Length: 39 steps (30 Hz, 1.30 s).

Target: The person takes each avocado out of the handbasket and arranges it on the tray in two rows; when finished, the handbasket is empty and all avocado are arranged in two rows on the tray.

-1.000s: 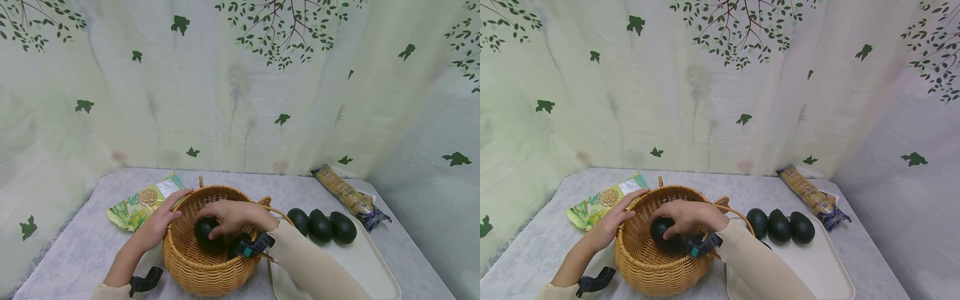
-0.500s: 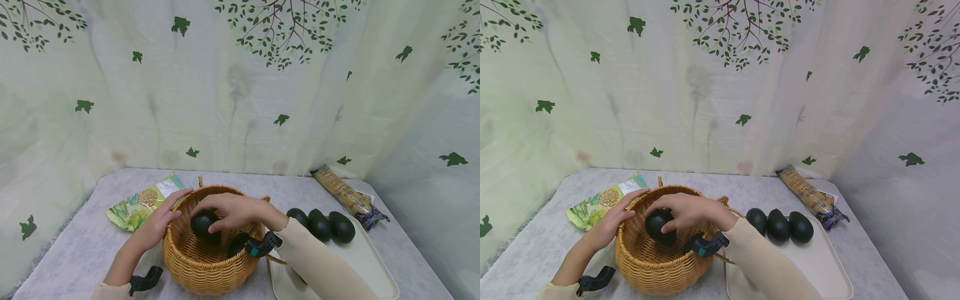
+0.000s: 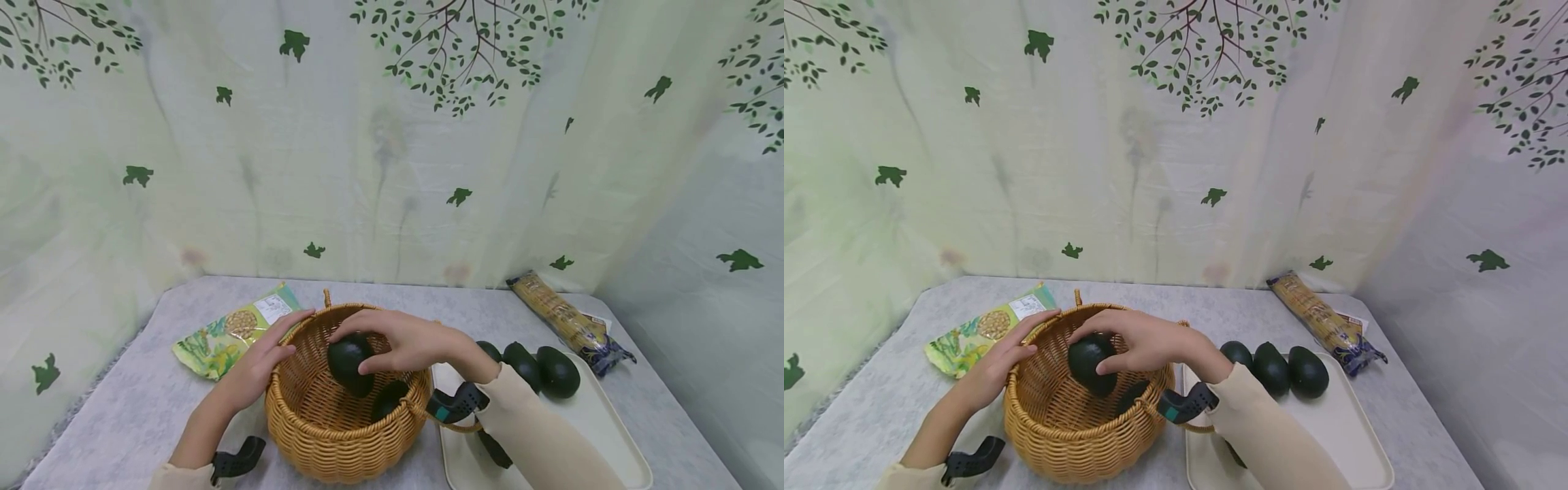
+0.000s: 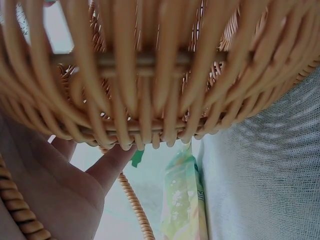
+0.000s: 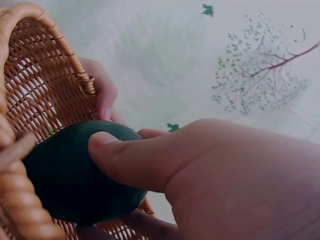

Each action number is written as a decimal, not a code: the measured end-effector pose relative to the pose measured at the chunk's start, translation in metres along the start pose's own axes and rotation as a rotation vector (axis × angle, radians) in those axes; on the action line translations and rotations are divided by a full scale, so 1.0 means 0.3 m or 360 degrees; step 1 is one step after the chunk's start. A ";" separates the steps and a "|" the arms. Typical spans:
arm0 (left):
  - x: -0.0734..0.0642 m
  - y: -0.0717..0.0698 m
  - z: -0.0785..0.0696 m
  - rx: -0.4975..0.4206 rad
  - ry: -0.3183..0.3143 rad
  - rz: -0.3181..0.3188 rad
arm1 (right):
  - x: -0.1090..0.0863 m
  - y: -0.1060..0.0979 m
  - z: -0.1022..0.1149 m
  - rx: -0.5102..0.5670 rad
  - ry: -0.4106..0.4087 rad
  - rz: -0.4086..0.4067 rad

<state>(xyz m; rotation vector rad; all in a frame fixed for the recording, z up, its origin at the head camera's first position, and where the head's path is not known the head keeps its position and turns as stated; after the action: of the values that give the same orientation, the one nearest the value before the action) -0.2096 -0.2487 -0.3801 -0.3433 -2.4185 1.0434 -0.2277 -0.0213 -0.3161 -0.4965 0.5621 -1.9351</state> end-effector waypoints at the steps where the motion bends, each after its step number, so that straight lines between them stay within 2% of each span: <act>1: 0.000 0.000 -0.001 0.0003 -0.0001 -0.0001 | -0.007 -0.003 0.000 0.0018 0.0009 -0.0015; 9: 0.000 0.002 -0.001 0.0015 -0.0010 -0.0008 | -0.059 -0.026 -0.004 0.0128 -0.0007 -0.0106; 19: -0.002 0.003 -0.004 0.0009 -0.0005 -0.0015 | -0.146 -0.044 0.007 0.0408 0.0020 -0.0236; 30: -0.001 0.007 0.005 0.0024 -0.0020 -0.0013 | -0.253 -0.055 0.011 0.0620 0.0014 -0.0359; 39: -0.002 0.003 0.000 0.0027 -0.0011 -0.0017 | -0.317 -0.068 0.038 0.0674 -0.0169 -0.0406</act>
<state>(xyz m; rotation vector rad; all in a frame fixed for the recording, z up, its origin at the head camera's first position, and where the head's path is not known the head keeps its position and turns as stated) -0.2093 -0.2484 -0.3809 -0.3211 -2.4138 1.0611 -0.1980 0.0712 -0.3039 -0.4076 0.0124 -2.1790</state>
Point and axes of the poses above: each hand's wrist, its own x-axis towards the middle knuckle, its own y-axis out of the palm, z = x × y, the point moved 5 cm from there along x, towards the middle knuckle, and after that the axes turned 14 degrees about x, right-handed, at the moved point
